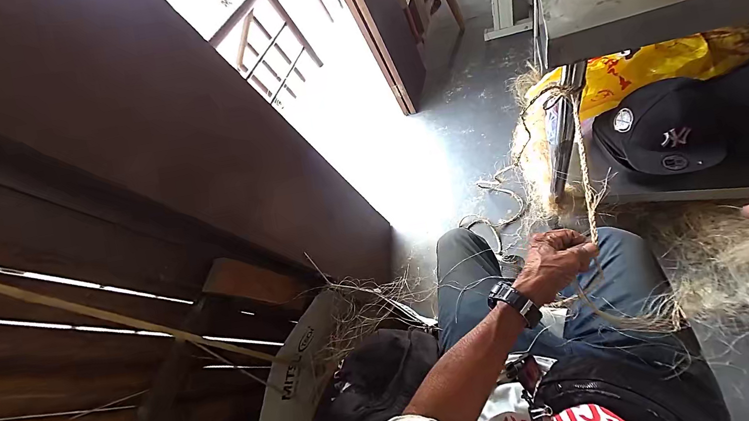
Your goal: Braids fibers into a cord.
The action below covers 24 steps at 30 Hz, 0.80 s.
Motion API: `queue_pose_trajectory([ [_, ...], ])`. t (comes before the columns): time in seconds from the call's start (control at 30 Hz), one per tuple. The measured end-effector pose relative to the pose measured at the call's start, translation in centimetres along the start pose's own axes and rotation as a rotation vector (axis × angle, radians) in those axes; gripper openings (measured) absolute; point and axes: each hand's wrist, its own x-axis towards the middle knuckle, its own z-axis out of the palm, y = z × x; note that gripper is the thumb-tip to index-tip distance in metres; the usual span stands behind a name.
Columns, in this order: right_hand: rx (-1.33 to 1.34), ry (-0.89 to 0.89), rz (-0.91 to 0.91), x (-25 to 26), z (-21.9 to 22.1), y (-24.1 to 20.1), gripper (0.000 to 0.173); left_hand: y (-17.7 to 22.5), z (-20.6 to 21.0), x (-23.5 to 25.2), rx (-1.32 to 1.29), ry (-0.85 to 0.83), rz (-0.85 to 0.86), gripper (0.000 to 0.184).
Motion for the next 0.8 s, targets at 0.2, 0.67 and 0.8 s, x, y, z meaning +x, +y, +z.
queue_pose_trajectory([
  [0.2,0.332,-0.243,0.168,2.4,11.0,-1.6,0.034,0.3,1.4,0.3,0.003,0.002,0.039,0.016],
  [0.67,0.676,-0.454,0.449,3.0,12.6,-1.0,0.017,-0.5,0.7,-0.1,-0.023,0.036,0.057,0.018],
  [0.8,0.657,-0.481,0.414,3.0,12.5,-1.1,0.022,-0.4,0.6,-0.3,-0.001,0.057,0.051,0.017],
])
